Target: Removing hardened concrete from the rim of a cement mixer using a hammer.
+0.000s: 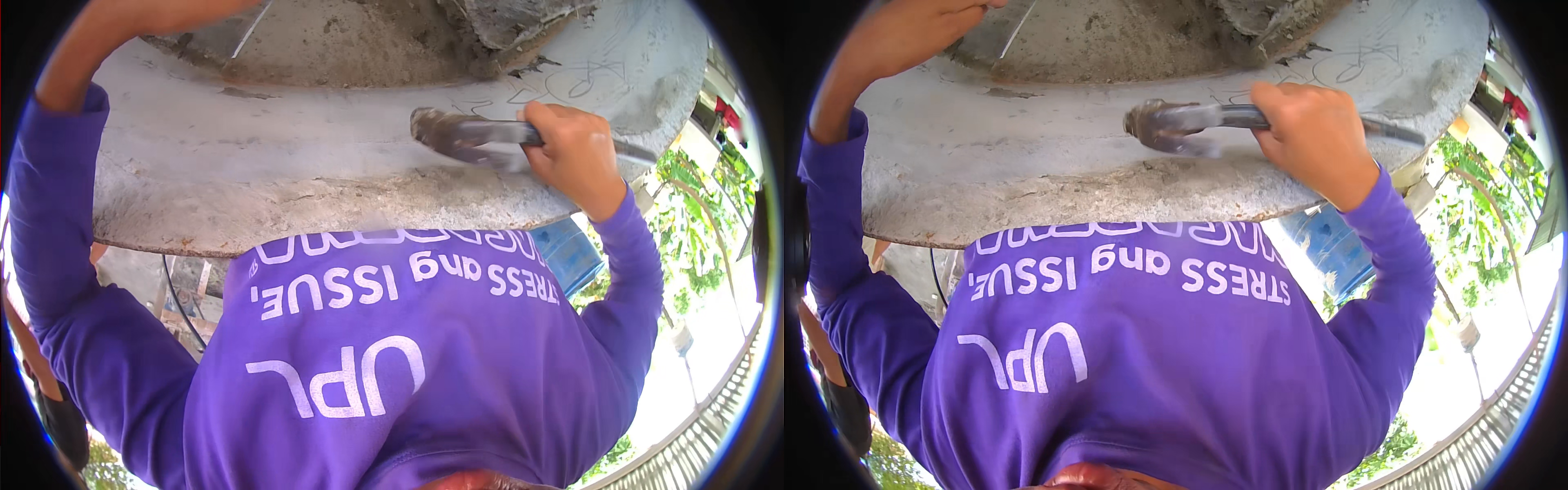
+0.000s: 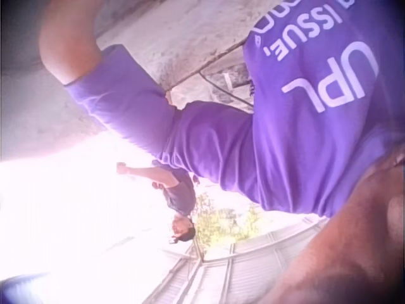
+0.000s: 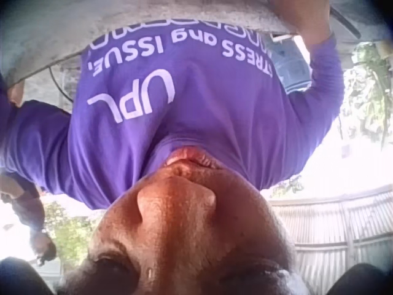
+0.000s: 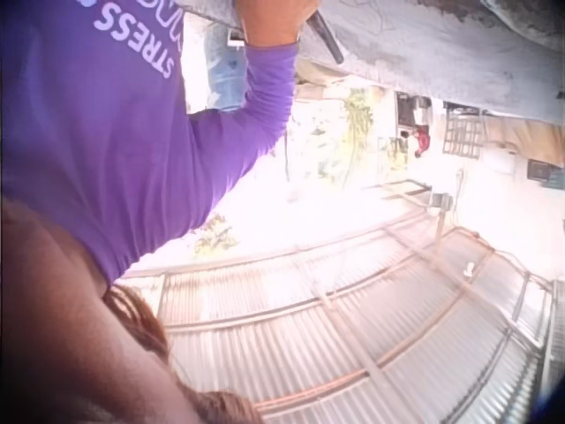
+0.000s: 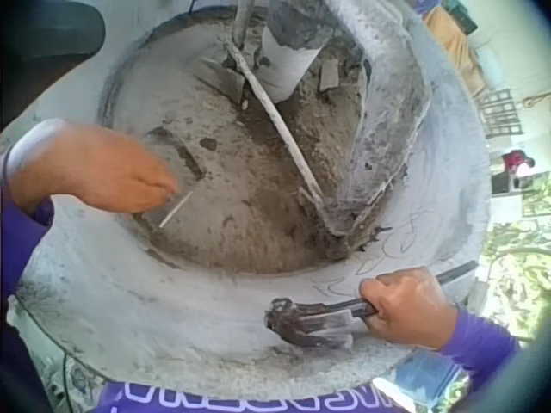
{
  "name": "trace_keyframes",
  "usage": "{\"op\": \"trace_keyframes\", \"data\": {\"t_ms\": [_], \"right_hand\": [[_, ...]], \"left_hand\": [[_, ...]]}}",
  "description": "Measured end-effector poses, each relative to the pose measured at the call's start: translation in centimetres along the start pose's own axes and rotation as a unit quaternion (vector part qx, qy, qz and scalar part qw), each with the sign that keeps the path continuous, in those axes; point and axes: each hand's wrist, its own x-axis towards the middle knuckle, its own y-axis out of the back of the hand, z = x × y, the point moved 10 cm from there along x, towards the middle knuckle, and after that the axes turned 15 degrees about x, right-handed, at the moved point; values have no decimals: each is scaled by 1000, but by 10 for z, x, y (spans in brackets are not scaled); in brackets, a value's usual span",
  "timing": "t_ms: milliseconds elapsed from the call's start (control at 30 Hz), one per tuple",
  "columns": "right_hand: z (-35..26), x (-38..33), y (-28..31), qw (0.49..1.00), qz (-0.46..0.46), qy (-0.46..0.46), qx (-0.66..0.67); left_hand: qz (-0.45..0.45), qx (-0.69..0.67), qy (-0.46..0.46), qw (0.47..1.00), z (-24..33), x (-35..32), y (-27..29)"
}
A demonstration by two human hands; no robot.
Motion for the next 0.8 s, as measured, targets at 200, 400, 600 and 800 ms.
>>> {"op": "trace_keyframes", "data": {"t_ms": [200, 400, 600, 800], "right_hand": [[11, -32, 17, 970, 166, 78, 162], [-17, 16, -6, 986, -12, 16, 168], [-36, 50, 0, 931, -51, 16, 362], [-69, 65, -18, 848, -119, 52, 515]], "left_hand": [[0, -62, -129, 990, 4, 21, -19], [-70, -51, -107, 991, -1, 29, -19], [28, -82, -70, 994, -19, 24, -11], [-15, -34, -66, 997, -51, 52, -36]]}}
